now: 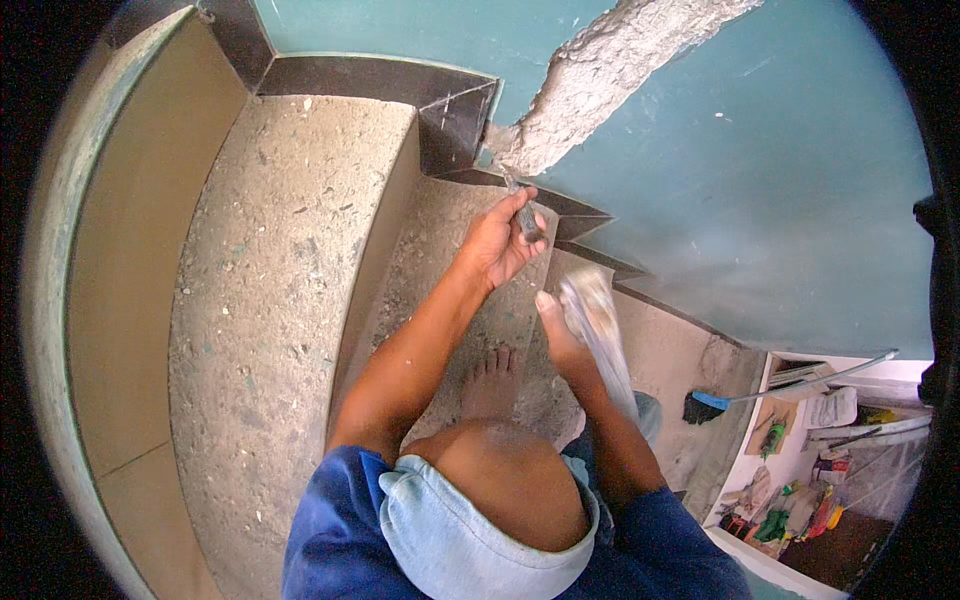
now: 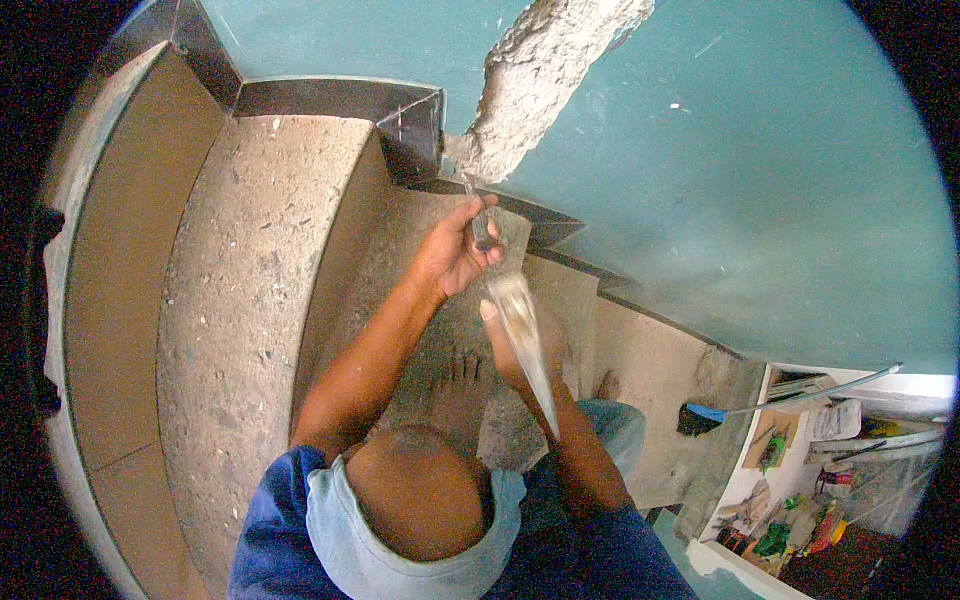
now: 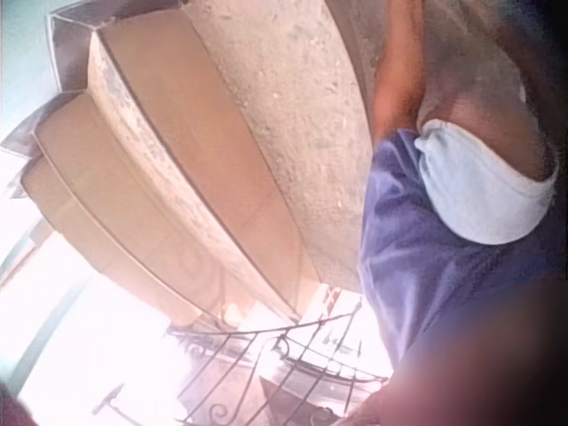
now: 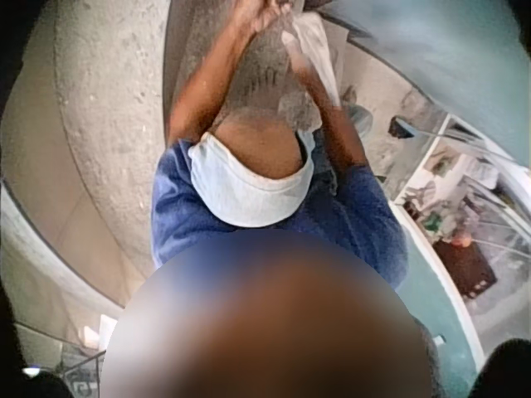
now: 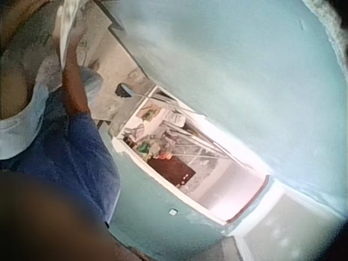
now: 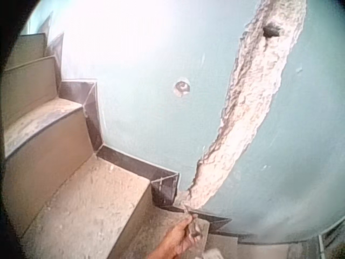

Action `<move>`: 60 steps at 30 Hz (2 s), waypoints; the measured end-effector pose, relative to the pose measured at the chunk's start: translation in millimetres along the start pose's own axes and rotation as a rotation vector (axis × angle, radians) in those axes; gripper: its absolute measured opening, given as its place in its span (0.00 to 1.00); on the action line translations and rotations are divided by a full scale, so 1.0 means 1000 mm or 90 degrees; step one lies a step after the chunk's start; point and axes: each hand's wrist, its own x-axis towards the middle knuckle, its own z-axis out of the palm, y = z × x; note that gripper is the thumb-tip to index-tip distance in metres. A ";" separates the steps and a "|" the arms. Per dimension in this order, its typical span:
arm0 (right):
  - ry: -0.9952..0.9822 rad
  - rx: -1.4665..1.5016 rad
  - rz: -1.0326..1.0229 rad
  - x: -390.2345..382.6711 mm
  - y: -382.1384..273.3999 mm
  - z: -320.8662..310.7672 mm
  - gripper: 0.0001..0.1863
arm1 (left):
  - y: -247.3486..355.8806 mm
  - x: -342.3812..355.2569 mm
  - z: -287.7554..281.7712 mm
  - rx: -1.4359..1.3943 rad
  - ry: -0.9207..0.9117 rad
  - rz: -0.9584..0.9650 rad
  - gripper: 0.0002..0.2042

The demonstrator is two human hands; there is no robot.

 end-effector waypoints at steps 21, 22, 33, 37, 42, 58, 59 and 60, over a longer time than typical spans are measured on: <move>0.052 0.050 0.214 0.012 0.009 -0.014 0.26 | -0.011 0.008 0.019 -0.069 0.065 -0.006 0.08; 0.082 0.056 0.264 0.008 0.011 -0.012 0.26 | -0.010 0.011 0.018 -0.057 0.045 0.025 0.08; 0.029 0.007 0.298 0.007 0.001 -0.012 0.27 | -0.002 0.016 0.017 -0.029 0.059 0.015 0.09; 0.015 -0.122 0.129 0.003 0.013 -0.013 0.27 | -0.008 0.014 0.019 -0.079 0.062 0.005 0.10; 0.029 0.048 0.109 0.005 0.030 -0.010 0.30 | -0.004 0.015 0.016 -0.032 0.055 0.004 0.10; 0.055 -0.015 0.192 0.014 0.017 -0.006 0.24 | -0.009 0.014 0.023 -0.094 0.108 -0.004 0.10; -0.023 -0.096 0.233 0.024 0.018 -0.003 0.28 | -0.010 0.018 0.024 -0.121 0.059 0.011 0.10; -0.097 -0.160 0.276 0.027 0.020 -0.004 0.32 | -0.013 0.016 0.022 -0.088 0.085 -0.013 0.10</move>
